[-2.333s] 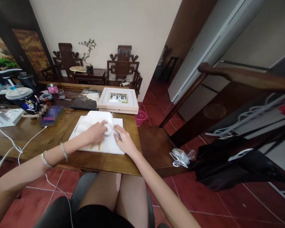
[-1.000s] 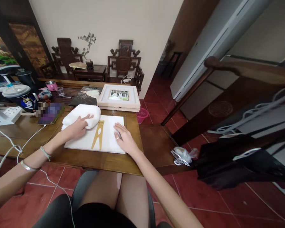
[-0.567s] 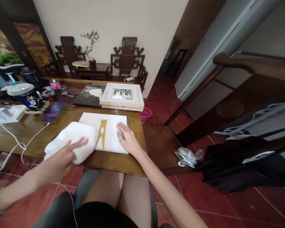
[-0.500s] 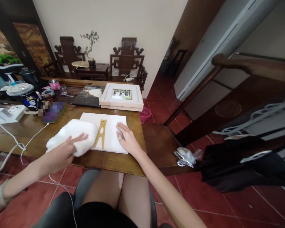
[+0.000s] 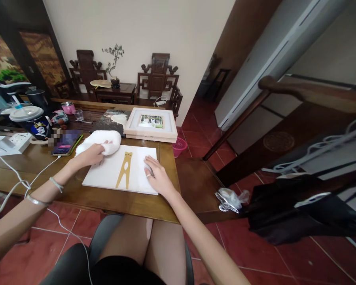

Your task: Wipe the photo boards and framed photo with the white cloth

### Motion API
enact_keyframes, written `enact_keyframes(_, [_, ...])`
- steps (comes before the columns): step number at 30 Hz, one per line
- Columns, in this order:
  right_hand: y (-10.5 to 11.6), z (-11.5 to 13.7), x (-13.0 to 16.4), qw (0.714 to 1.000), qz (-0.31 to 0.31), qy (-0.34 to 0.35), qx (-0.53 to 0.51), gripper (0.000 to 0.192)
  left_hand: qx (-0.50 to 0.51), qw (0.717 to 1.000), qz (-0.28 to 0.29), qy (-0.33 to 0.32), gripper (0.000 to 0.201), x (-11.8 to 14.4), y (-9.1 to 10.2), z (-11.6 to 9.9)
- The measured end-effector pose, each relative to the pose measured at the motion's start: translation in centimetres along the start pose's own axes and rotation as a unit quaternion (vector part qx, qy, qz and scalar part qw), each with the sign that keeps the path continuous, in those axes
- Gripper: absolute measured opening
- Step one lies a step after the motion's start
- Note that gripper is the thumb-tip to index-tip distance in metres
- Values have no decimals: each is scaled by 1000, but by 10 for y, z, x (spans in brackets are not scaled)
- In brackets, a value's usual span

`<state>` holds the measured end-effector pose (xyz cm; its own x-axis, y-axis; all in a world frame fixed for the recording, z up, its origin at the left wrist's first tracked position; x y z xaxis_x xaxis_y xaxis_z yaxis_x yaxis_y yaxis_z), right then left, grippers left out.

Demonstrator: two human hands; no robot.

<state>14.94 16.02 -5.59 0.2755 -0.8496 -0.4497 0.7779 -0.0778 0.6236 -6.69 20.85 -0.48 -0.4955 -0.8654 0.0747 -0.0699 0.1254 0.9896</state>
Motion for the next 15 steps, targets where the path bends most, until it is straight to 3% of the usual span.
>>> enact_keyframes(5, [0, 1, 0, 1000, 8, -5, 3, 38, -33, 998, 57, 25, 47, 66, -21, -33])
enact_keyframes(10, [0, 0, 1, 1000, 6, -7, -1, 38, -10, 995, 100, -13, 54, 136, -35, -73])
enact_keyframes(12, [-1, 0, 1, 1000, 7, -7, 2, 38, -2, 995, 102, -21, 54, 141, -35, -78])
enact_keyframes(15, [-1, 0, 1, 1000, 3, -8, -1, 38, -14, 995, 100, -28, 55, 117, -31, -72])
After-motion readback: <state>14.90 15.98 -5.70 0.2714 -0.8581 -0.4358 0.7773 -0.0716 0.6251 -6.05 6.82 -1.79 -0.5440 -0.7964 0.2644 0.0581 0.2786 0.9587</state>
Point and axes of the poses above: each hand's wrist, its own x-axis away from the middle knuckle, its own y-axis out of the back of the hand, z = x × y, the point moved 8 cm from there along -x, towards the middle knuckle, and after that the axes turned 2 degrees about -x, right-handed, at the moved point
